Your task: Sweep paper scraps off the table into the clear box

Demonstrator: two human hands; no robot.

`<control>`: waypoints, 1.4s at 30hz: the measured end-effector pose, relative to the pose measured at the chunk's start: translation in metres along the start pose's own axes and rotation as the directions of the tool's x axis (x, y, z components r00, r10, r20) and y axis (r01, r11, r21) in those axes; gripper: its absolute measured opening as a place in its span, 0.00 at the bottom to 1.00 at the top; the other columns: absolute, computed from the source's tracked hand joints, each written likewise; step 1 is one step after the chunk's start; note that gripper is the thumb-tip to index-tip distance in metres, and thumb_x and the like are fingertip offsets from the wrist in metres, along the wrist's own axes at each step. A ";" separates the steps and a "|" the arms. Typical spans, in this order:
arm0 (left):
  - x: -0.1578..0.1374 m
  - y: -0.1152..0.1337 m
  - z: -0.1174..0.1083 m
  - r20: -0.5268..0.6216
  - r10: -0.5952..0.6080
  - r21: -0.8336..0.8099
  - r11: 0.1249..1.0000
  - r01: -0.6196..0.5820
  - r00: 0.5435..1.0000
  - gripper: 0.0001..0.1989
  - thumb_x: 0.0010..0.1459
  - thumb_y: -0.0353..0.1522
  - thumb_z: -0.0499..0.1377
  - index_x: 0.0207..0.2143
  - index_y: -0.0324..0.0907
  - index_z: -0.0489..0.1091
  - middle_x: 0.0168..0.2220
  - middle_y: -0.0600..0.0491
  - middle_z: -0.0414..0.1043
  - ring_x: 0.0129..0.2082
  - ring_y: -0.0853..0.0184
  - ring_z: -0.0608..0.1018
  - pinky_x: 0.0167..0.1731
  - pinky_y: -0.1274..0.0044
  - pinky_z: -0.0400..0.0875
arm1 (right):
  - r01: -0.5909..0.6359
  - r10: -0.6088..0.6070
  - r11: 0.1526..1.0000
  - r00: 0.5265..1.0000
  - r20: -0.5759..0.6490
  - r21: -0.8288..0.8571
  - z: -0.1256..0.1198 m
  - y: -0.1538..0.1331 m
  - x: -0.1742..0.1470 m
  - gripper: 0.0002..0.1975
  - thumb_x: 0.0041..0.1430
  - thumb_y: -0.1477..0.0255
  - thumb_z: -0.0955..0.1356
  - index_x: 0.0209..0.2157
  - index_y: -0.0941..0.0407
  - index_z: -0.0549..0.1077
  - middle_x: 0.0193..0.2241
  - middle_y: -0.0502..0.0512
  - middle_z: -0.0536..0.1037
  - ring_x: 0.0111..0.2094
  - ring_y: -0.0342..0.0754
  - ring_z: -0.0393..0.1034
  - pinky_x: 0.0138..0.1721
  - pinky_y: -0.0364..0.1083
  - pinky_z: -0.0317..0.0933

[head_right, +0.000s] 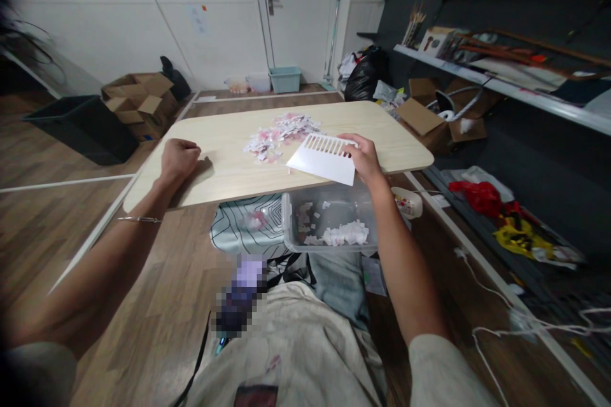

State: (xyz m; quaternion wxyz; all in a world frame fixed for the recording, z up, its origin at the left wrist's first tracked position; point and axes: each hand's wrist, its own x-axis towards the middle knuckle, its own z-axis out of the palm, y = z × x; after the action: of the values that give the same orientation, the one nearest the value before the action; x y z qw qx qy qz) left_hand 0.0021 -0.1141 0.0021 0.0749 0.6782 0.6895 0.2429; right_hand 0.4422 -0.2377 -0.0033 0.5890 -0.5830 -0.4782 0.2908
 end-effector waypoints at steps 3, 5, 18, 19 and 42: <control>0.001 0.002 0.000 -0.003 -0.012 0.022 1.000 0.012 1.000 0.08 0.51 0.32 0.58 0.31 0.44 0.78 0.28 0.46 0.77 0.38 0.50 0.82 0.38 0.66 0.72 | -0.007 0.008 1.000 0.999 -0.033 0.030 -0.001 -0.005 -0.001 0.21 0.40 0.65 0.71 0.40 0.55 0.81 0.25 0.51 0.77 0.26 0.49 0.68 0.29 0.49 0.63; 0.003 0.004 0.002 0.007 0.005 0.059 0.998 -0.005 1.000 0.11 0.53 0.34 0.58 0.34 0.44 0.81 0.32 0.42 0.81 0.44 0.45 0.83 0.42 0.62 0.73 | -0.004 0.006 1.000 0.999 -0.044 0.030 -0.002 -0.008 -0.002 0.20 0.39 0.65 0.71 0.38 0.54 0.81 0.25 0.52 0.76 0.26 0.49 0.66 0.29 0.49 0.62; 0.013 -0.002 0.013 0.014 0.032 0.129 0.991 -0.034 0.999 0.32 0.71 0.43 0.50 0.67 0.30 0.70 0.69 0.24 0.67 0.68 0.36 0.71 0.65 0.51 0.68 | -0.014 0.012 0.998 0.999 -0.034 -0.057 -0.001 0.001 0.003 0.18 0.42 0.66 0.71 0.38 0.53 0.80 0.26 0.53 0.75 0.28 0.53 0.68 0.34 0.54 0.67; 0.012 -0.002 0.013 0.035 0.026 0.134 0.991 -0.031 0.999 0.33 0.72 0.44 0.50 0.67 0.30 0.68 0.70 0.24 0.66 0.70 0.37 0.70 0.67 0.51 0.65 | -0.014 0.012 0.998 0.999 -0.031 -0.056 -0.001 0.002 0.003 0.18 0.42 0.66 0.71 0.39 0.53 0.80 0.26 0.53 0.76 0.29 0.53 0.69 0.34 0.54 0.68; 0.018 -0.006 0.016 0.072 0.062 0.073 0.995 -0.067 0.996 0.25 0.70 0.44 0.52 0.58 0.37 0.75 0.68 0.30 0.71 0.69 0.39 0.70 0.69 0.47 0.61 | -0.009 0.007 0.999 0.998 -0.059 -0.034 -0.003 -0.006 0.002 0.21 0.40 0.64 0.70 0.40 0.52 0.80 0.28 0.55 0.78 0.31 0.54 0.70 0.35 0.54 0.67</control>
State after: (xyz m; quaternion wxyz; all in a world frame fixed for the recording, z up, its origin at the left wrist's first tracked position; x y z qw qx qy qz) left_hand 0.0027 -0.0922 -0.0103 0.0652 0.7104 0.6730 0.1952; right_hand 0.4448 -0.2379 0.0038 0.5916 -0.6034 -0.4631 0.2673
